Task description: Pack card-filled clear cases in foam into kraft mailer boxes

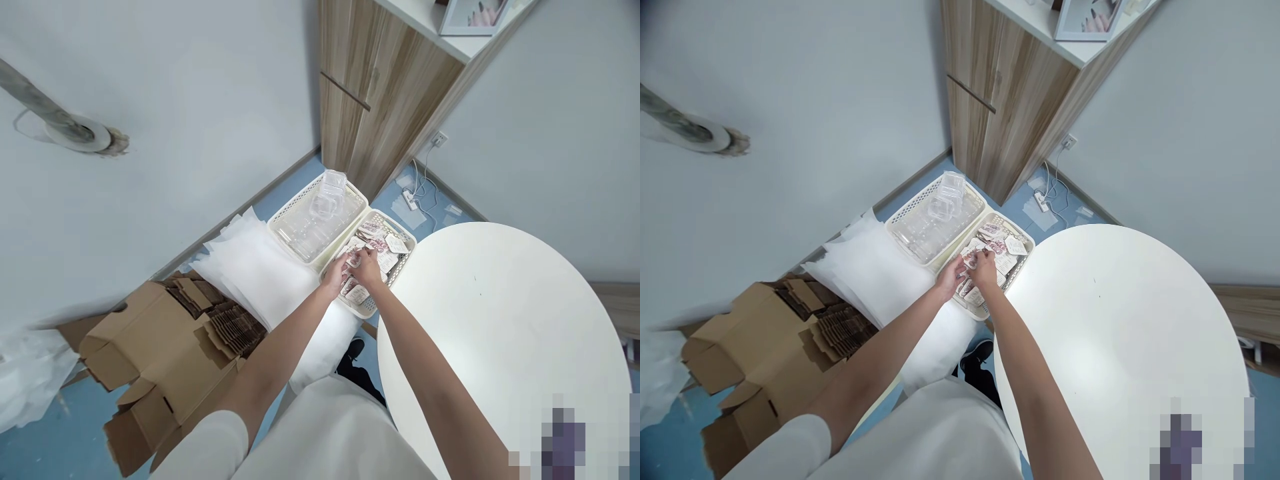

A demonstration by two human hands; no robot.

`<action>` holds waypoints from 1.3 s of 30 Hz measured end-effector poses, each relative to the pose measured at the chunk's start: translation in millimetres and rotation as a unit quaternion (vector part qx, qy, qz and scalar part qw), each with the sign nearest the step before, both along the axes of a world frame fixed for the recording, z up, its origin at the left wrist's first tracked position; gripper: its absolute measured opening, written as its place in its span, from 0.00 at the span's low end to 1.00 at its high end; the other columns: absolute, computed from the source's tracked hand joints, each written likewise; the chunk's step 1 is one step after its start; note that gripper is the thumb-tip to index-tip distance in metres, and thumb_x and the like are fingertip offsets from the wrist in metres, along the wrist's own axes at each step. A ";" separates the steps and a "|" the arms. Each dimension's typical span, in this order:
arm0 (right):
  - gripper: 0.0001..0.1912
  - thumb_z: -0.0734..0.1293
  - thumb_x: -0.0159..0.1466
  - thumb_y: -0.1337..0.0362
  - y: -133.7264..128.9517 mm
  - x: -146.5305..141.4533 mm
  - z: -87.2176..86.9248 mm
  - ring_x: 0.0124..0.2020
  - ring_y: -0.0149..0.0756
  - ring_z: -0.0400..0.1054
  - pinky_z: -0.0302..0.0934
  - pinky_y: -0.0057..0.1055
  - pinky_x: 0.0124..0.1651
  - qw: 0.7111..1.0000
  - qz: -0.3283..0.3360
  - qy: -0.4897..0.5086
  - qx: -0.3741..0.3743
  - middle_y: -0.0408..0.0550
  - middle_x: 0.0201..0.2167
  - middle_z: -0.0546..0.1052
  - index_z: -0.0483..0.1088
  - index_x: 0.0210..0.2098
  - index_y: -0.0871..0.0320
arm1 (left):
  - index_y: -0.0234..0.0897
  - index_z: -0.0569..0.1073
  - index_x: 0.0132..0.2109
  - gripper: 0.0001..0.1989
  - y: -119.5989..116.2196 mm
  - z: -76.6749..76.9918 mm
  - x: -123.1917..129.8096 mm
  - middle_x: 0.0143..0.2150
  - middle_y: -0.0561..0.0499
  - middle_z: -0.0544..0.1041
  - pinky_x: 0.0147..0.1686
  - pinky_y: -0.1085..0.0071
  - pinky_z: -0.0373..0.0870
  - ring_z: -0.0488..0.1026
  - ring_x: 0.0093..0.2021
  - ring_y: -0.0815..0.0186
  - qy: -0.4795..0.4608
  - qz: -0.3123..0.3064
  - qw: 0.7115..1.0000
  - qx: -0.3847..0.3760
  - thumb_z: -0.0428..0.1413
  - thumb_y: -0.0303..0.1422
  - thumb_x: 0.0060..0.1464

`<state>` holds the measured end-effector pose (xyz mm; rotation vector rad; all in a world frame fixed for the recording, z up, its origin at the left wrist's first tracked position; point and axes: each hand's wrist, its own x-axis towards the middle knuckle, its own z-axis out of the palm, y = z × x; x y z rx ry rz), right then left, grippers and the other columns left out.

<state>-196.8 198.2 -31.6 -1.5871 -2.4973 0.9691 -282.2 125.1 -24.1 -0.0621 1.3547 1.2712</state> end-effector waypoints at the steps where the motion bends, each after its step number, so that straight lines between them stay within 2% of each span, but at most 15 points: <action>1: 0.21 0.67 0.46 0.68 -0.6 1.0 1.8 0.36 0.33 0.62 0.60 0.32 0.38 1.000 0.003 0.002 0.006 0.49 0.43 0.56 0.62 0.40 0.56 | 0.40 0.66 0.48 0.24 -0.6 0.0 0.9 0.55 0.47 0.63 0.47 0.67 0.60 0.58 0.56 0.60 -0.001 0.000 1.000 -0.003 0.48 0.49 0.49; 6: 0.19 0.66 0.48 0.68 0.3 11.5 13.9 0.33 0.31 0.61 0.60 0.32 0.36 0.997 0.027 0.068 0.009 0.50 0.43 0.56 0.62 0.40 0.58 | 0.39 0.65 0.46 0.20 -5.6 4.8 6.0 0.48 0.46 0.68 0.42 0.68 0.63 0.65 0.49 0.62 0.018 0.025 0.999 -0.007 0.49 0.46 0.50; 11: 0.21 0.68 0.47 0.65 -1.8 42.2 35.9 0.24 0.24 0.58 0.63 0.32 0.35 0.985 0.028 0.163 -0.058 0.48 0.43 0.57 0.62 0.41 0.57 | 0.38 0.64 0.44 0.18 -16.4 19.9 16.4 0.37 0.50 0.71 0.34 0.73 0.65 0.71 0.37 0.68 0.005 0.025 1.000 0.012 0.51 0.43 0.49; 17: 0.24 0.68 0.47 0.68 -33.0 115.3 76.3 0.28 0.25 0.61 0.64 0.33 0.35 0.957 0.104 0.246 -0.115 0.48 0.46 0.57 0.62 0.44 0.53 | 0.35 0.70 0.41 0.18 -37.7 47.8 45.4 0.32 0.50 0.73 0.28 0.74 0.64 0.70 0.29 0.70 -0.011 -0.044 0.997 0.070 0.56 0.42 0.45; 22: 0.26 0.67 0.48 0.70 -79.1 190.3 95.8 0.40 0.34 0.62 0.63 0.37 0.41 0.947 0.120 0.274 -0.119 0.49 0.48 0.57 0.61 0.46 0.51 | 0.32 0.72 0.34 0.15 -67.6 64.7 96.2 0.29 0.48 0.74 0.29 0.72 0.65 0.70 0.27 0.70 0.004 -0.152 0.983 0.102 0.60 0.37 0.40; 25: 0.27 0.65 0.50 0.71 -108.3 234.5 98.4 0.45 0.37 0.61 0.61 0.39 0.45 0.942 0.056 0.313 -0.112 0.50 0.51 0.56 0.59 0.49 0.50 | 0.32 0.72 0.33 0.13 -85.5 71.4 133.6 0.28 0.49 0.74 0.29 0.73 0.65 0.69 0.26 0.72 0.006 -0.184 0.977 0.105 0.61 0.35 0.40; 27: 0.29 0.64 0.51 0.70 -128.0 262.0 97.7 0.42 0.34 0.64 0.61 0.39 0.45 0.929 -0.017 0.348 -0.124 0.50 0.52 0.56 0.56 0.51 0.49 | 0.32 0.72 0.32 0.12 -95.1 75.1 159.6 0.29 0.49 0.74 0.30 0.74 0.66 0.70 0.27 0.72 0.001 -0.192 0.976 0.107 0.62 0.35 0.40; 30: 0.30 0.63 0.52 0.66 -156.1 297.4 94.7 0.36 0.30 0.66 0.63 0.38 0.42 0.894 -0.139 0.392 -0.168 0.51 0.52 0.58 0.53 0.53 0.48 | 0.32 0.71 0.31 0.12 -106.3 79.4 197.8 0.28 0.49 0.74 0.32 0.73 0.67 0.70 0.27 0.73 -0.011 -0.209 0.972 0.105 0.62 0.34 0.39; 32: 0.29 0.64 0.52 0.63 -171.5 315.9 91.8 0.33 0.29 0.67 0.63 0.36 0.41 0.867 -0.218 0.408 -0.184 0.50 0.49 0.61 0.54 0.52 0.50 | 0.32 0.70 0.31 0.12 -112.1 81.2 220.9 0.28 0.50 0.74 0.32 0.73 0.67 0.71 0.27 0.72 -0.016 -0.229 0.968 0.099 0.62 0.34 0.39; 35: 0.26 0.66 0.50 0.58 -187.2 336.9 86.6 0.32 0.31 0.68 0.63 0.36 0.40 0.830 -0.310 0.429 -0.175 0.46 0.39 0.67 0.59 0.48 0.53 | 0.32 0.69 0.31 0.12 -118.5 82.5 249.6 0.28 0.50 0.74 0.33 0.72 0.67 0.72 0.29 0.71 -0.012 -0.259 0.961 0.091 0.62 0.32 0.39; 39: 0.24 0.67 0.50 0.58 -196.0 356.5 82.0 0.29 0.32 0.68 0.63 0.37 0.39 0.794 -0.355 0.462 -0.176 0.40 0.27 0.69 0.62 0.45 0.55 | 0.33 0.68 0.31 0.11 -124.6 82.4 272.6 0.29 0.50 0.74 0.33 0.72 0.66 0.73 0.32 0.68 0.023 -0.292 0.953 0.077 0.61 0.31 0.39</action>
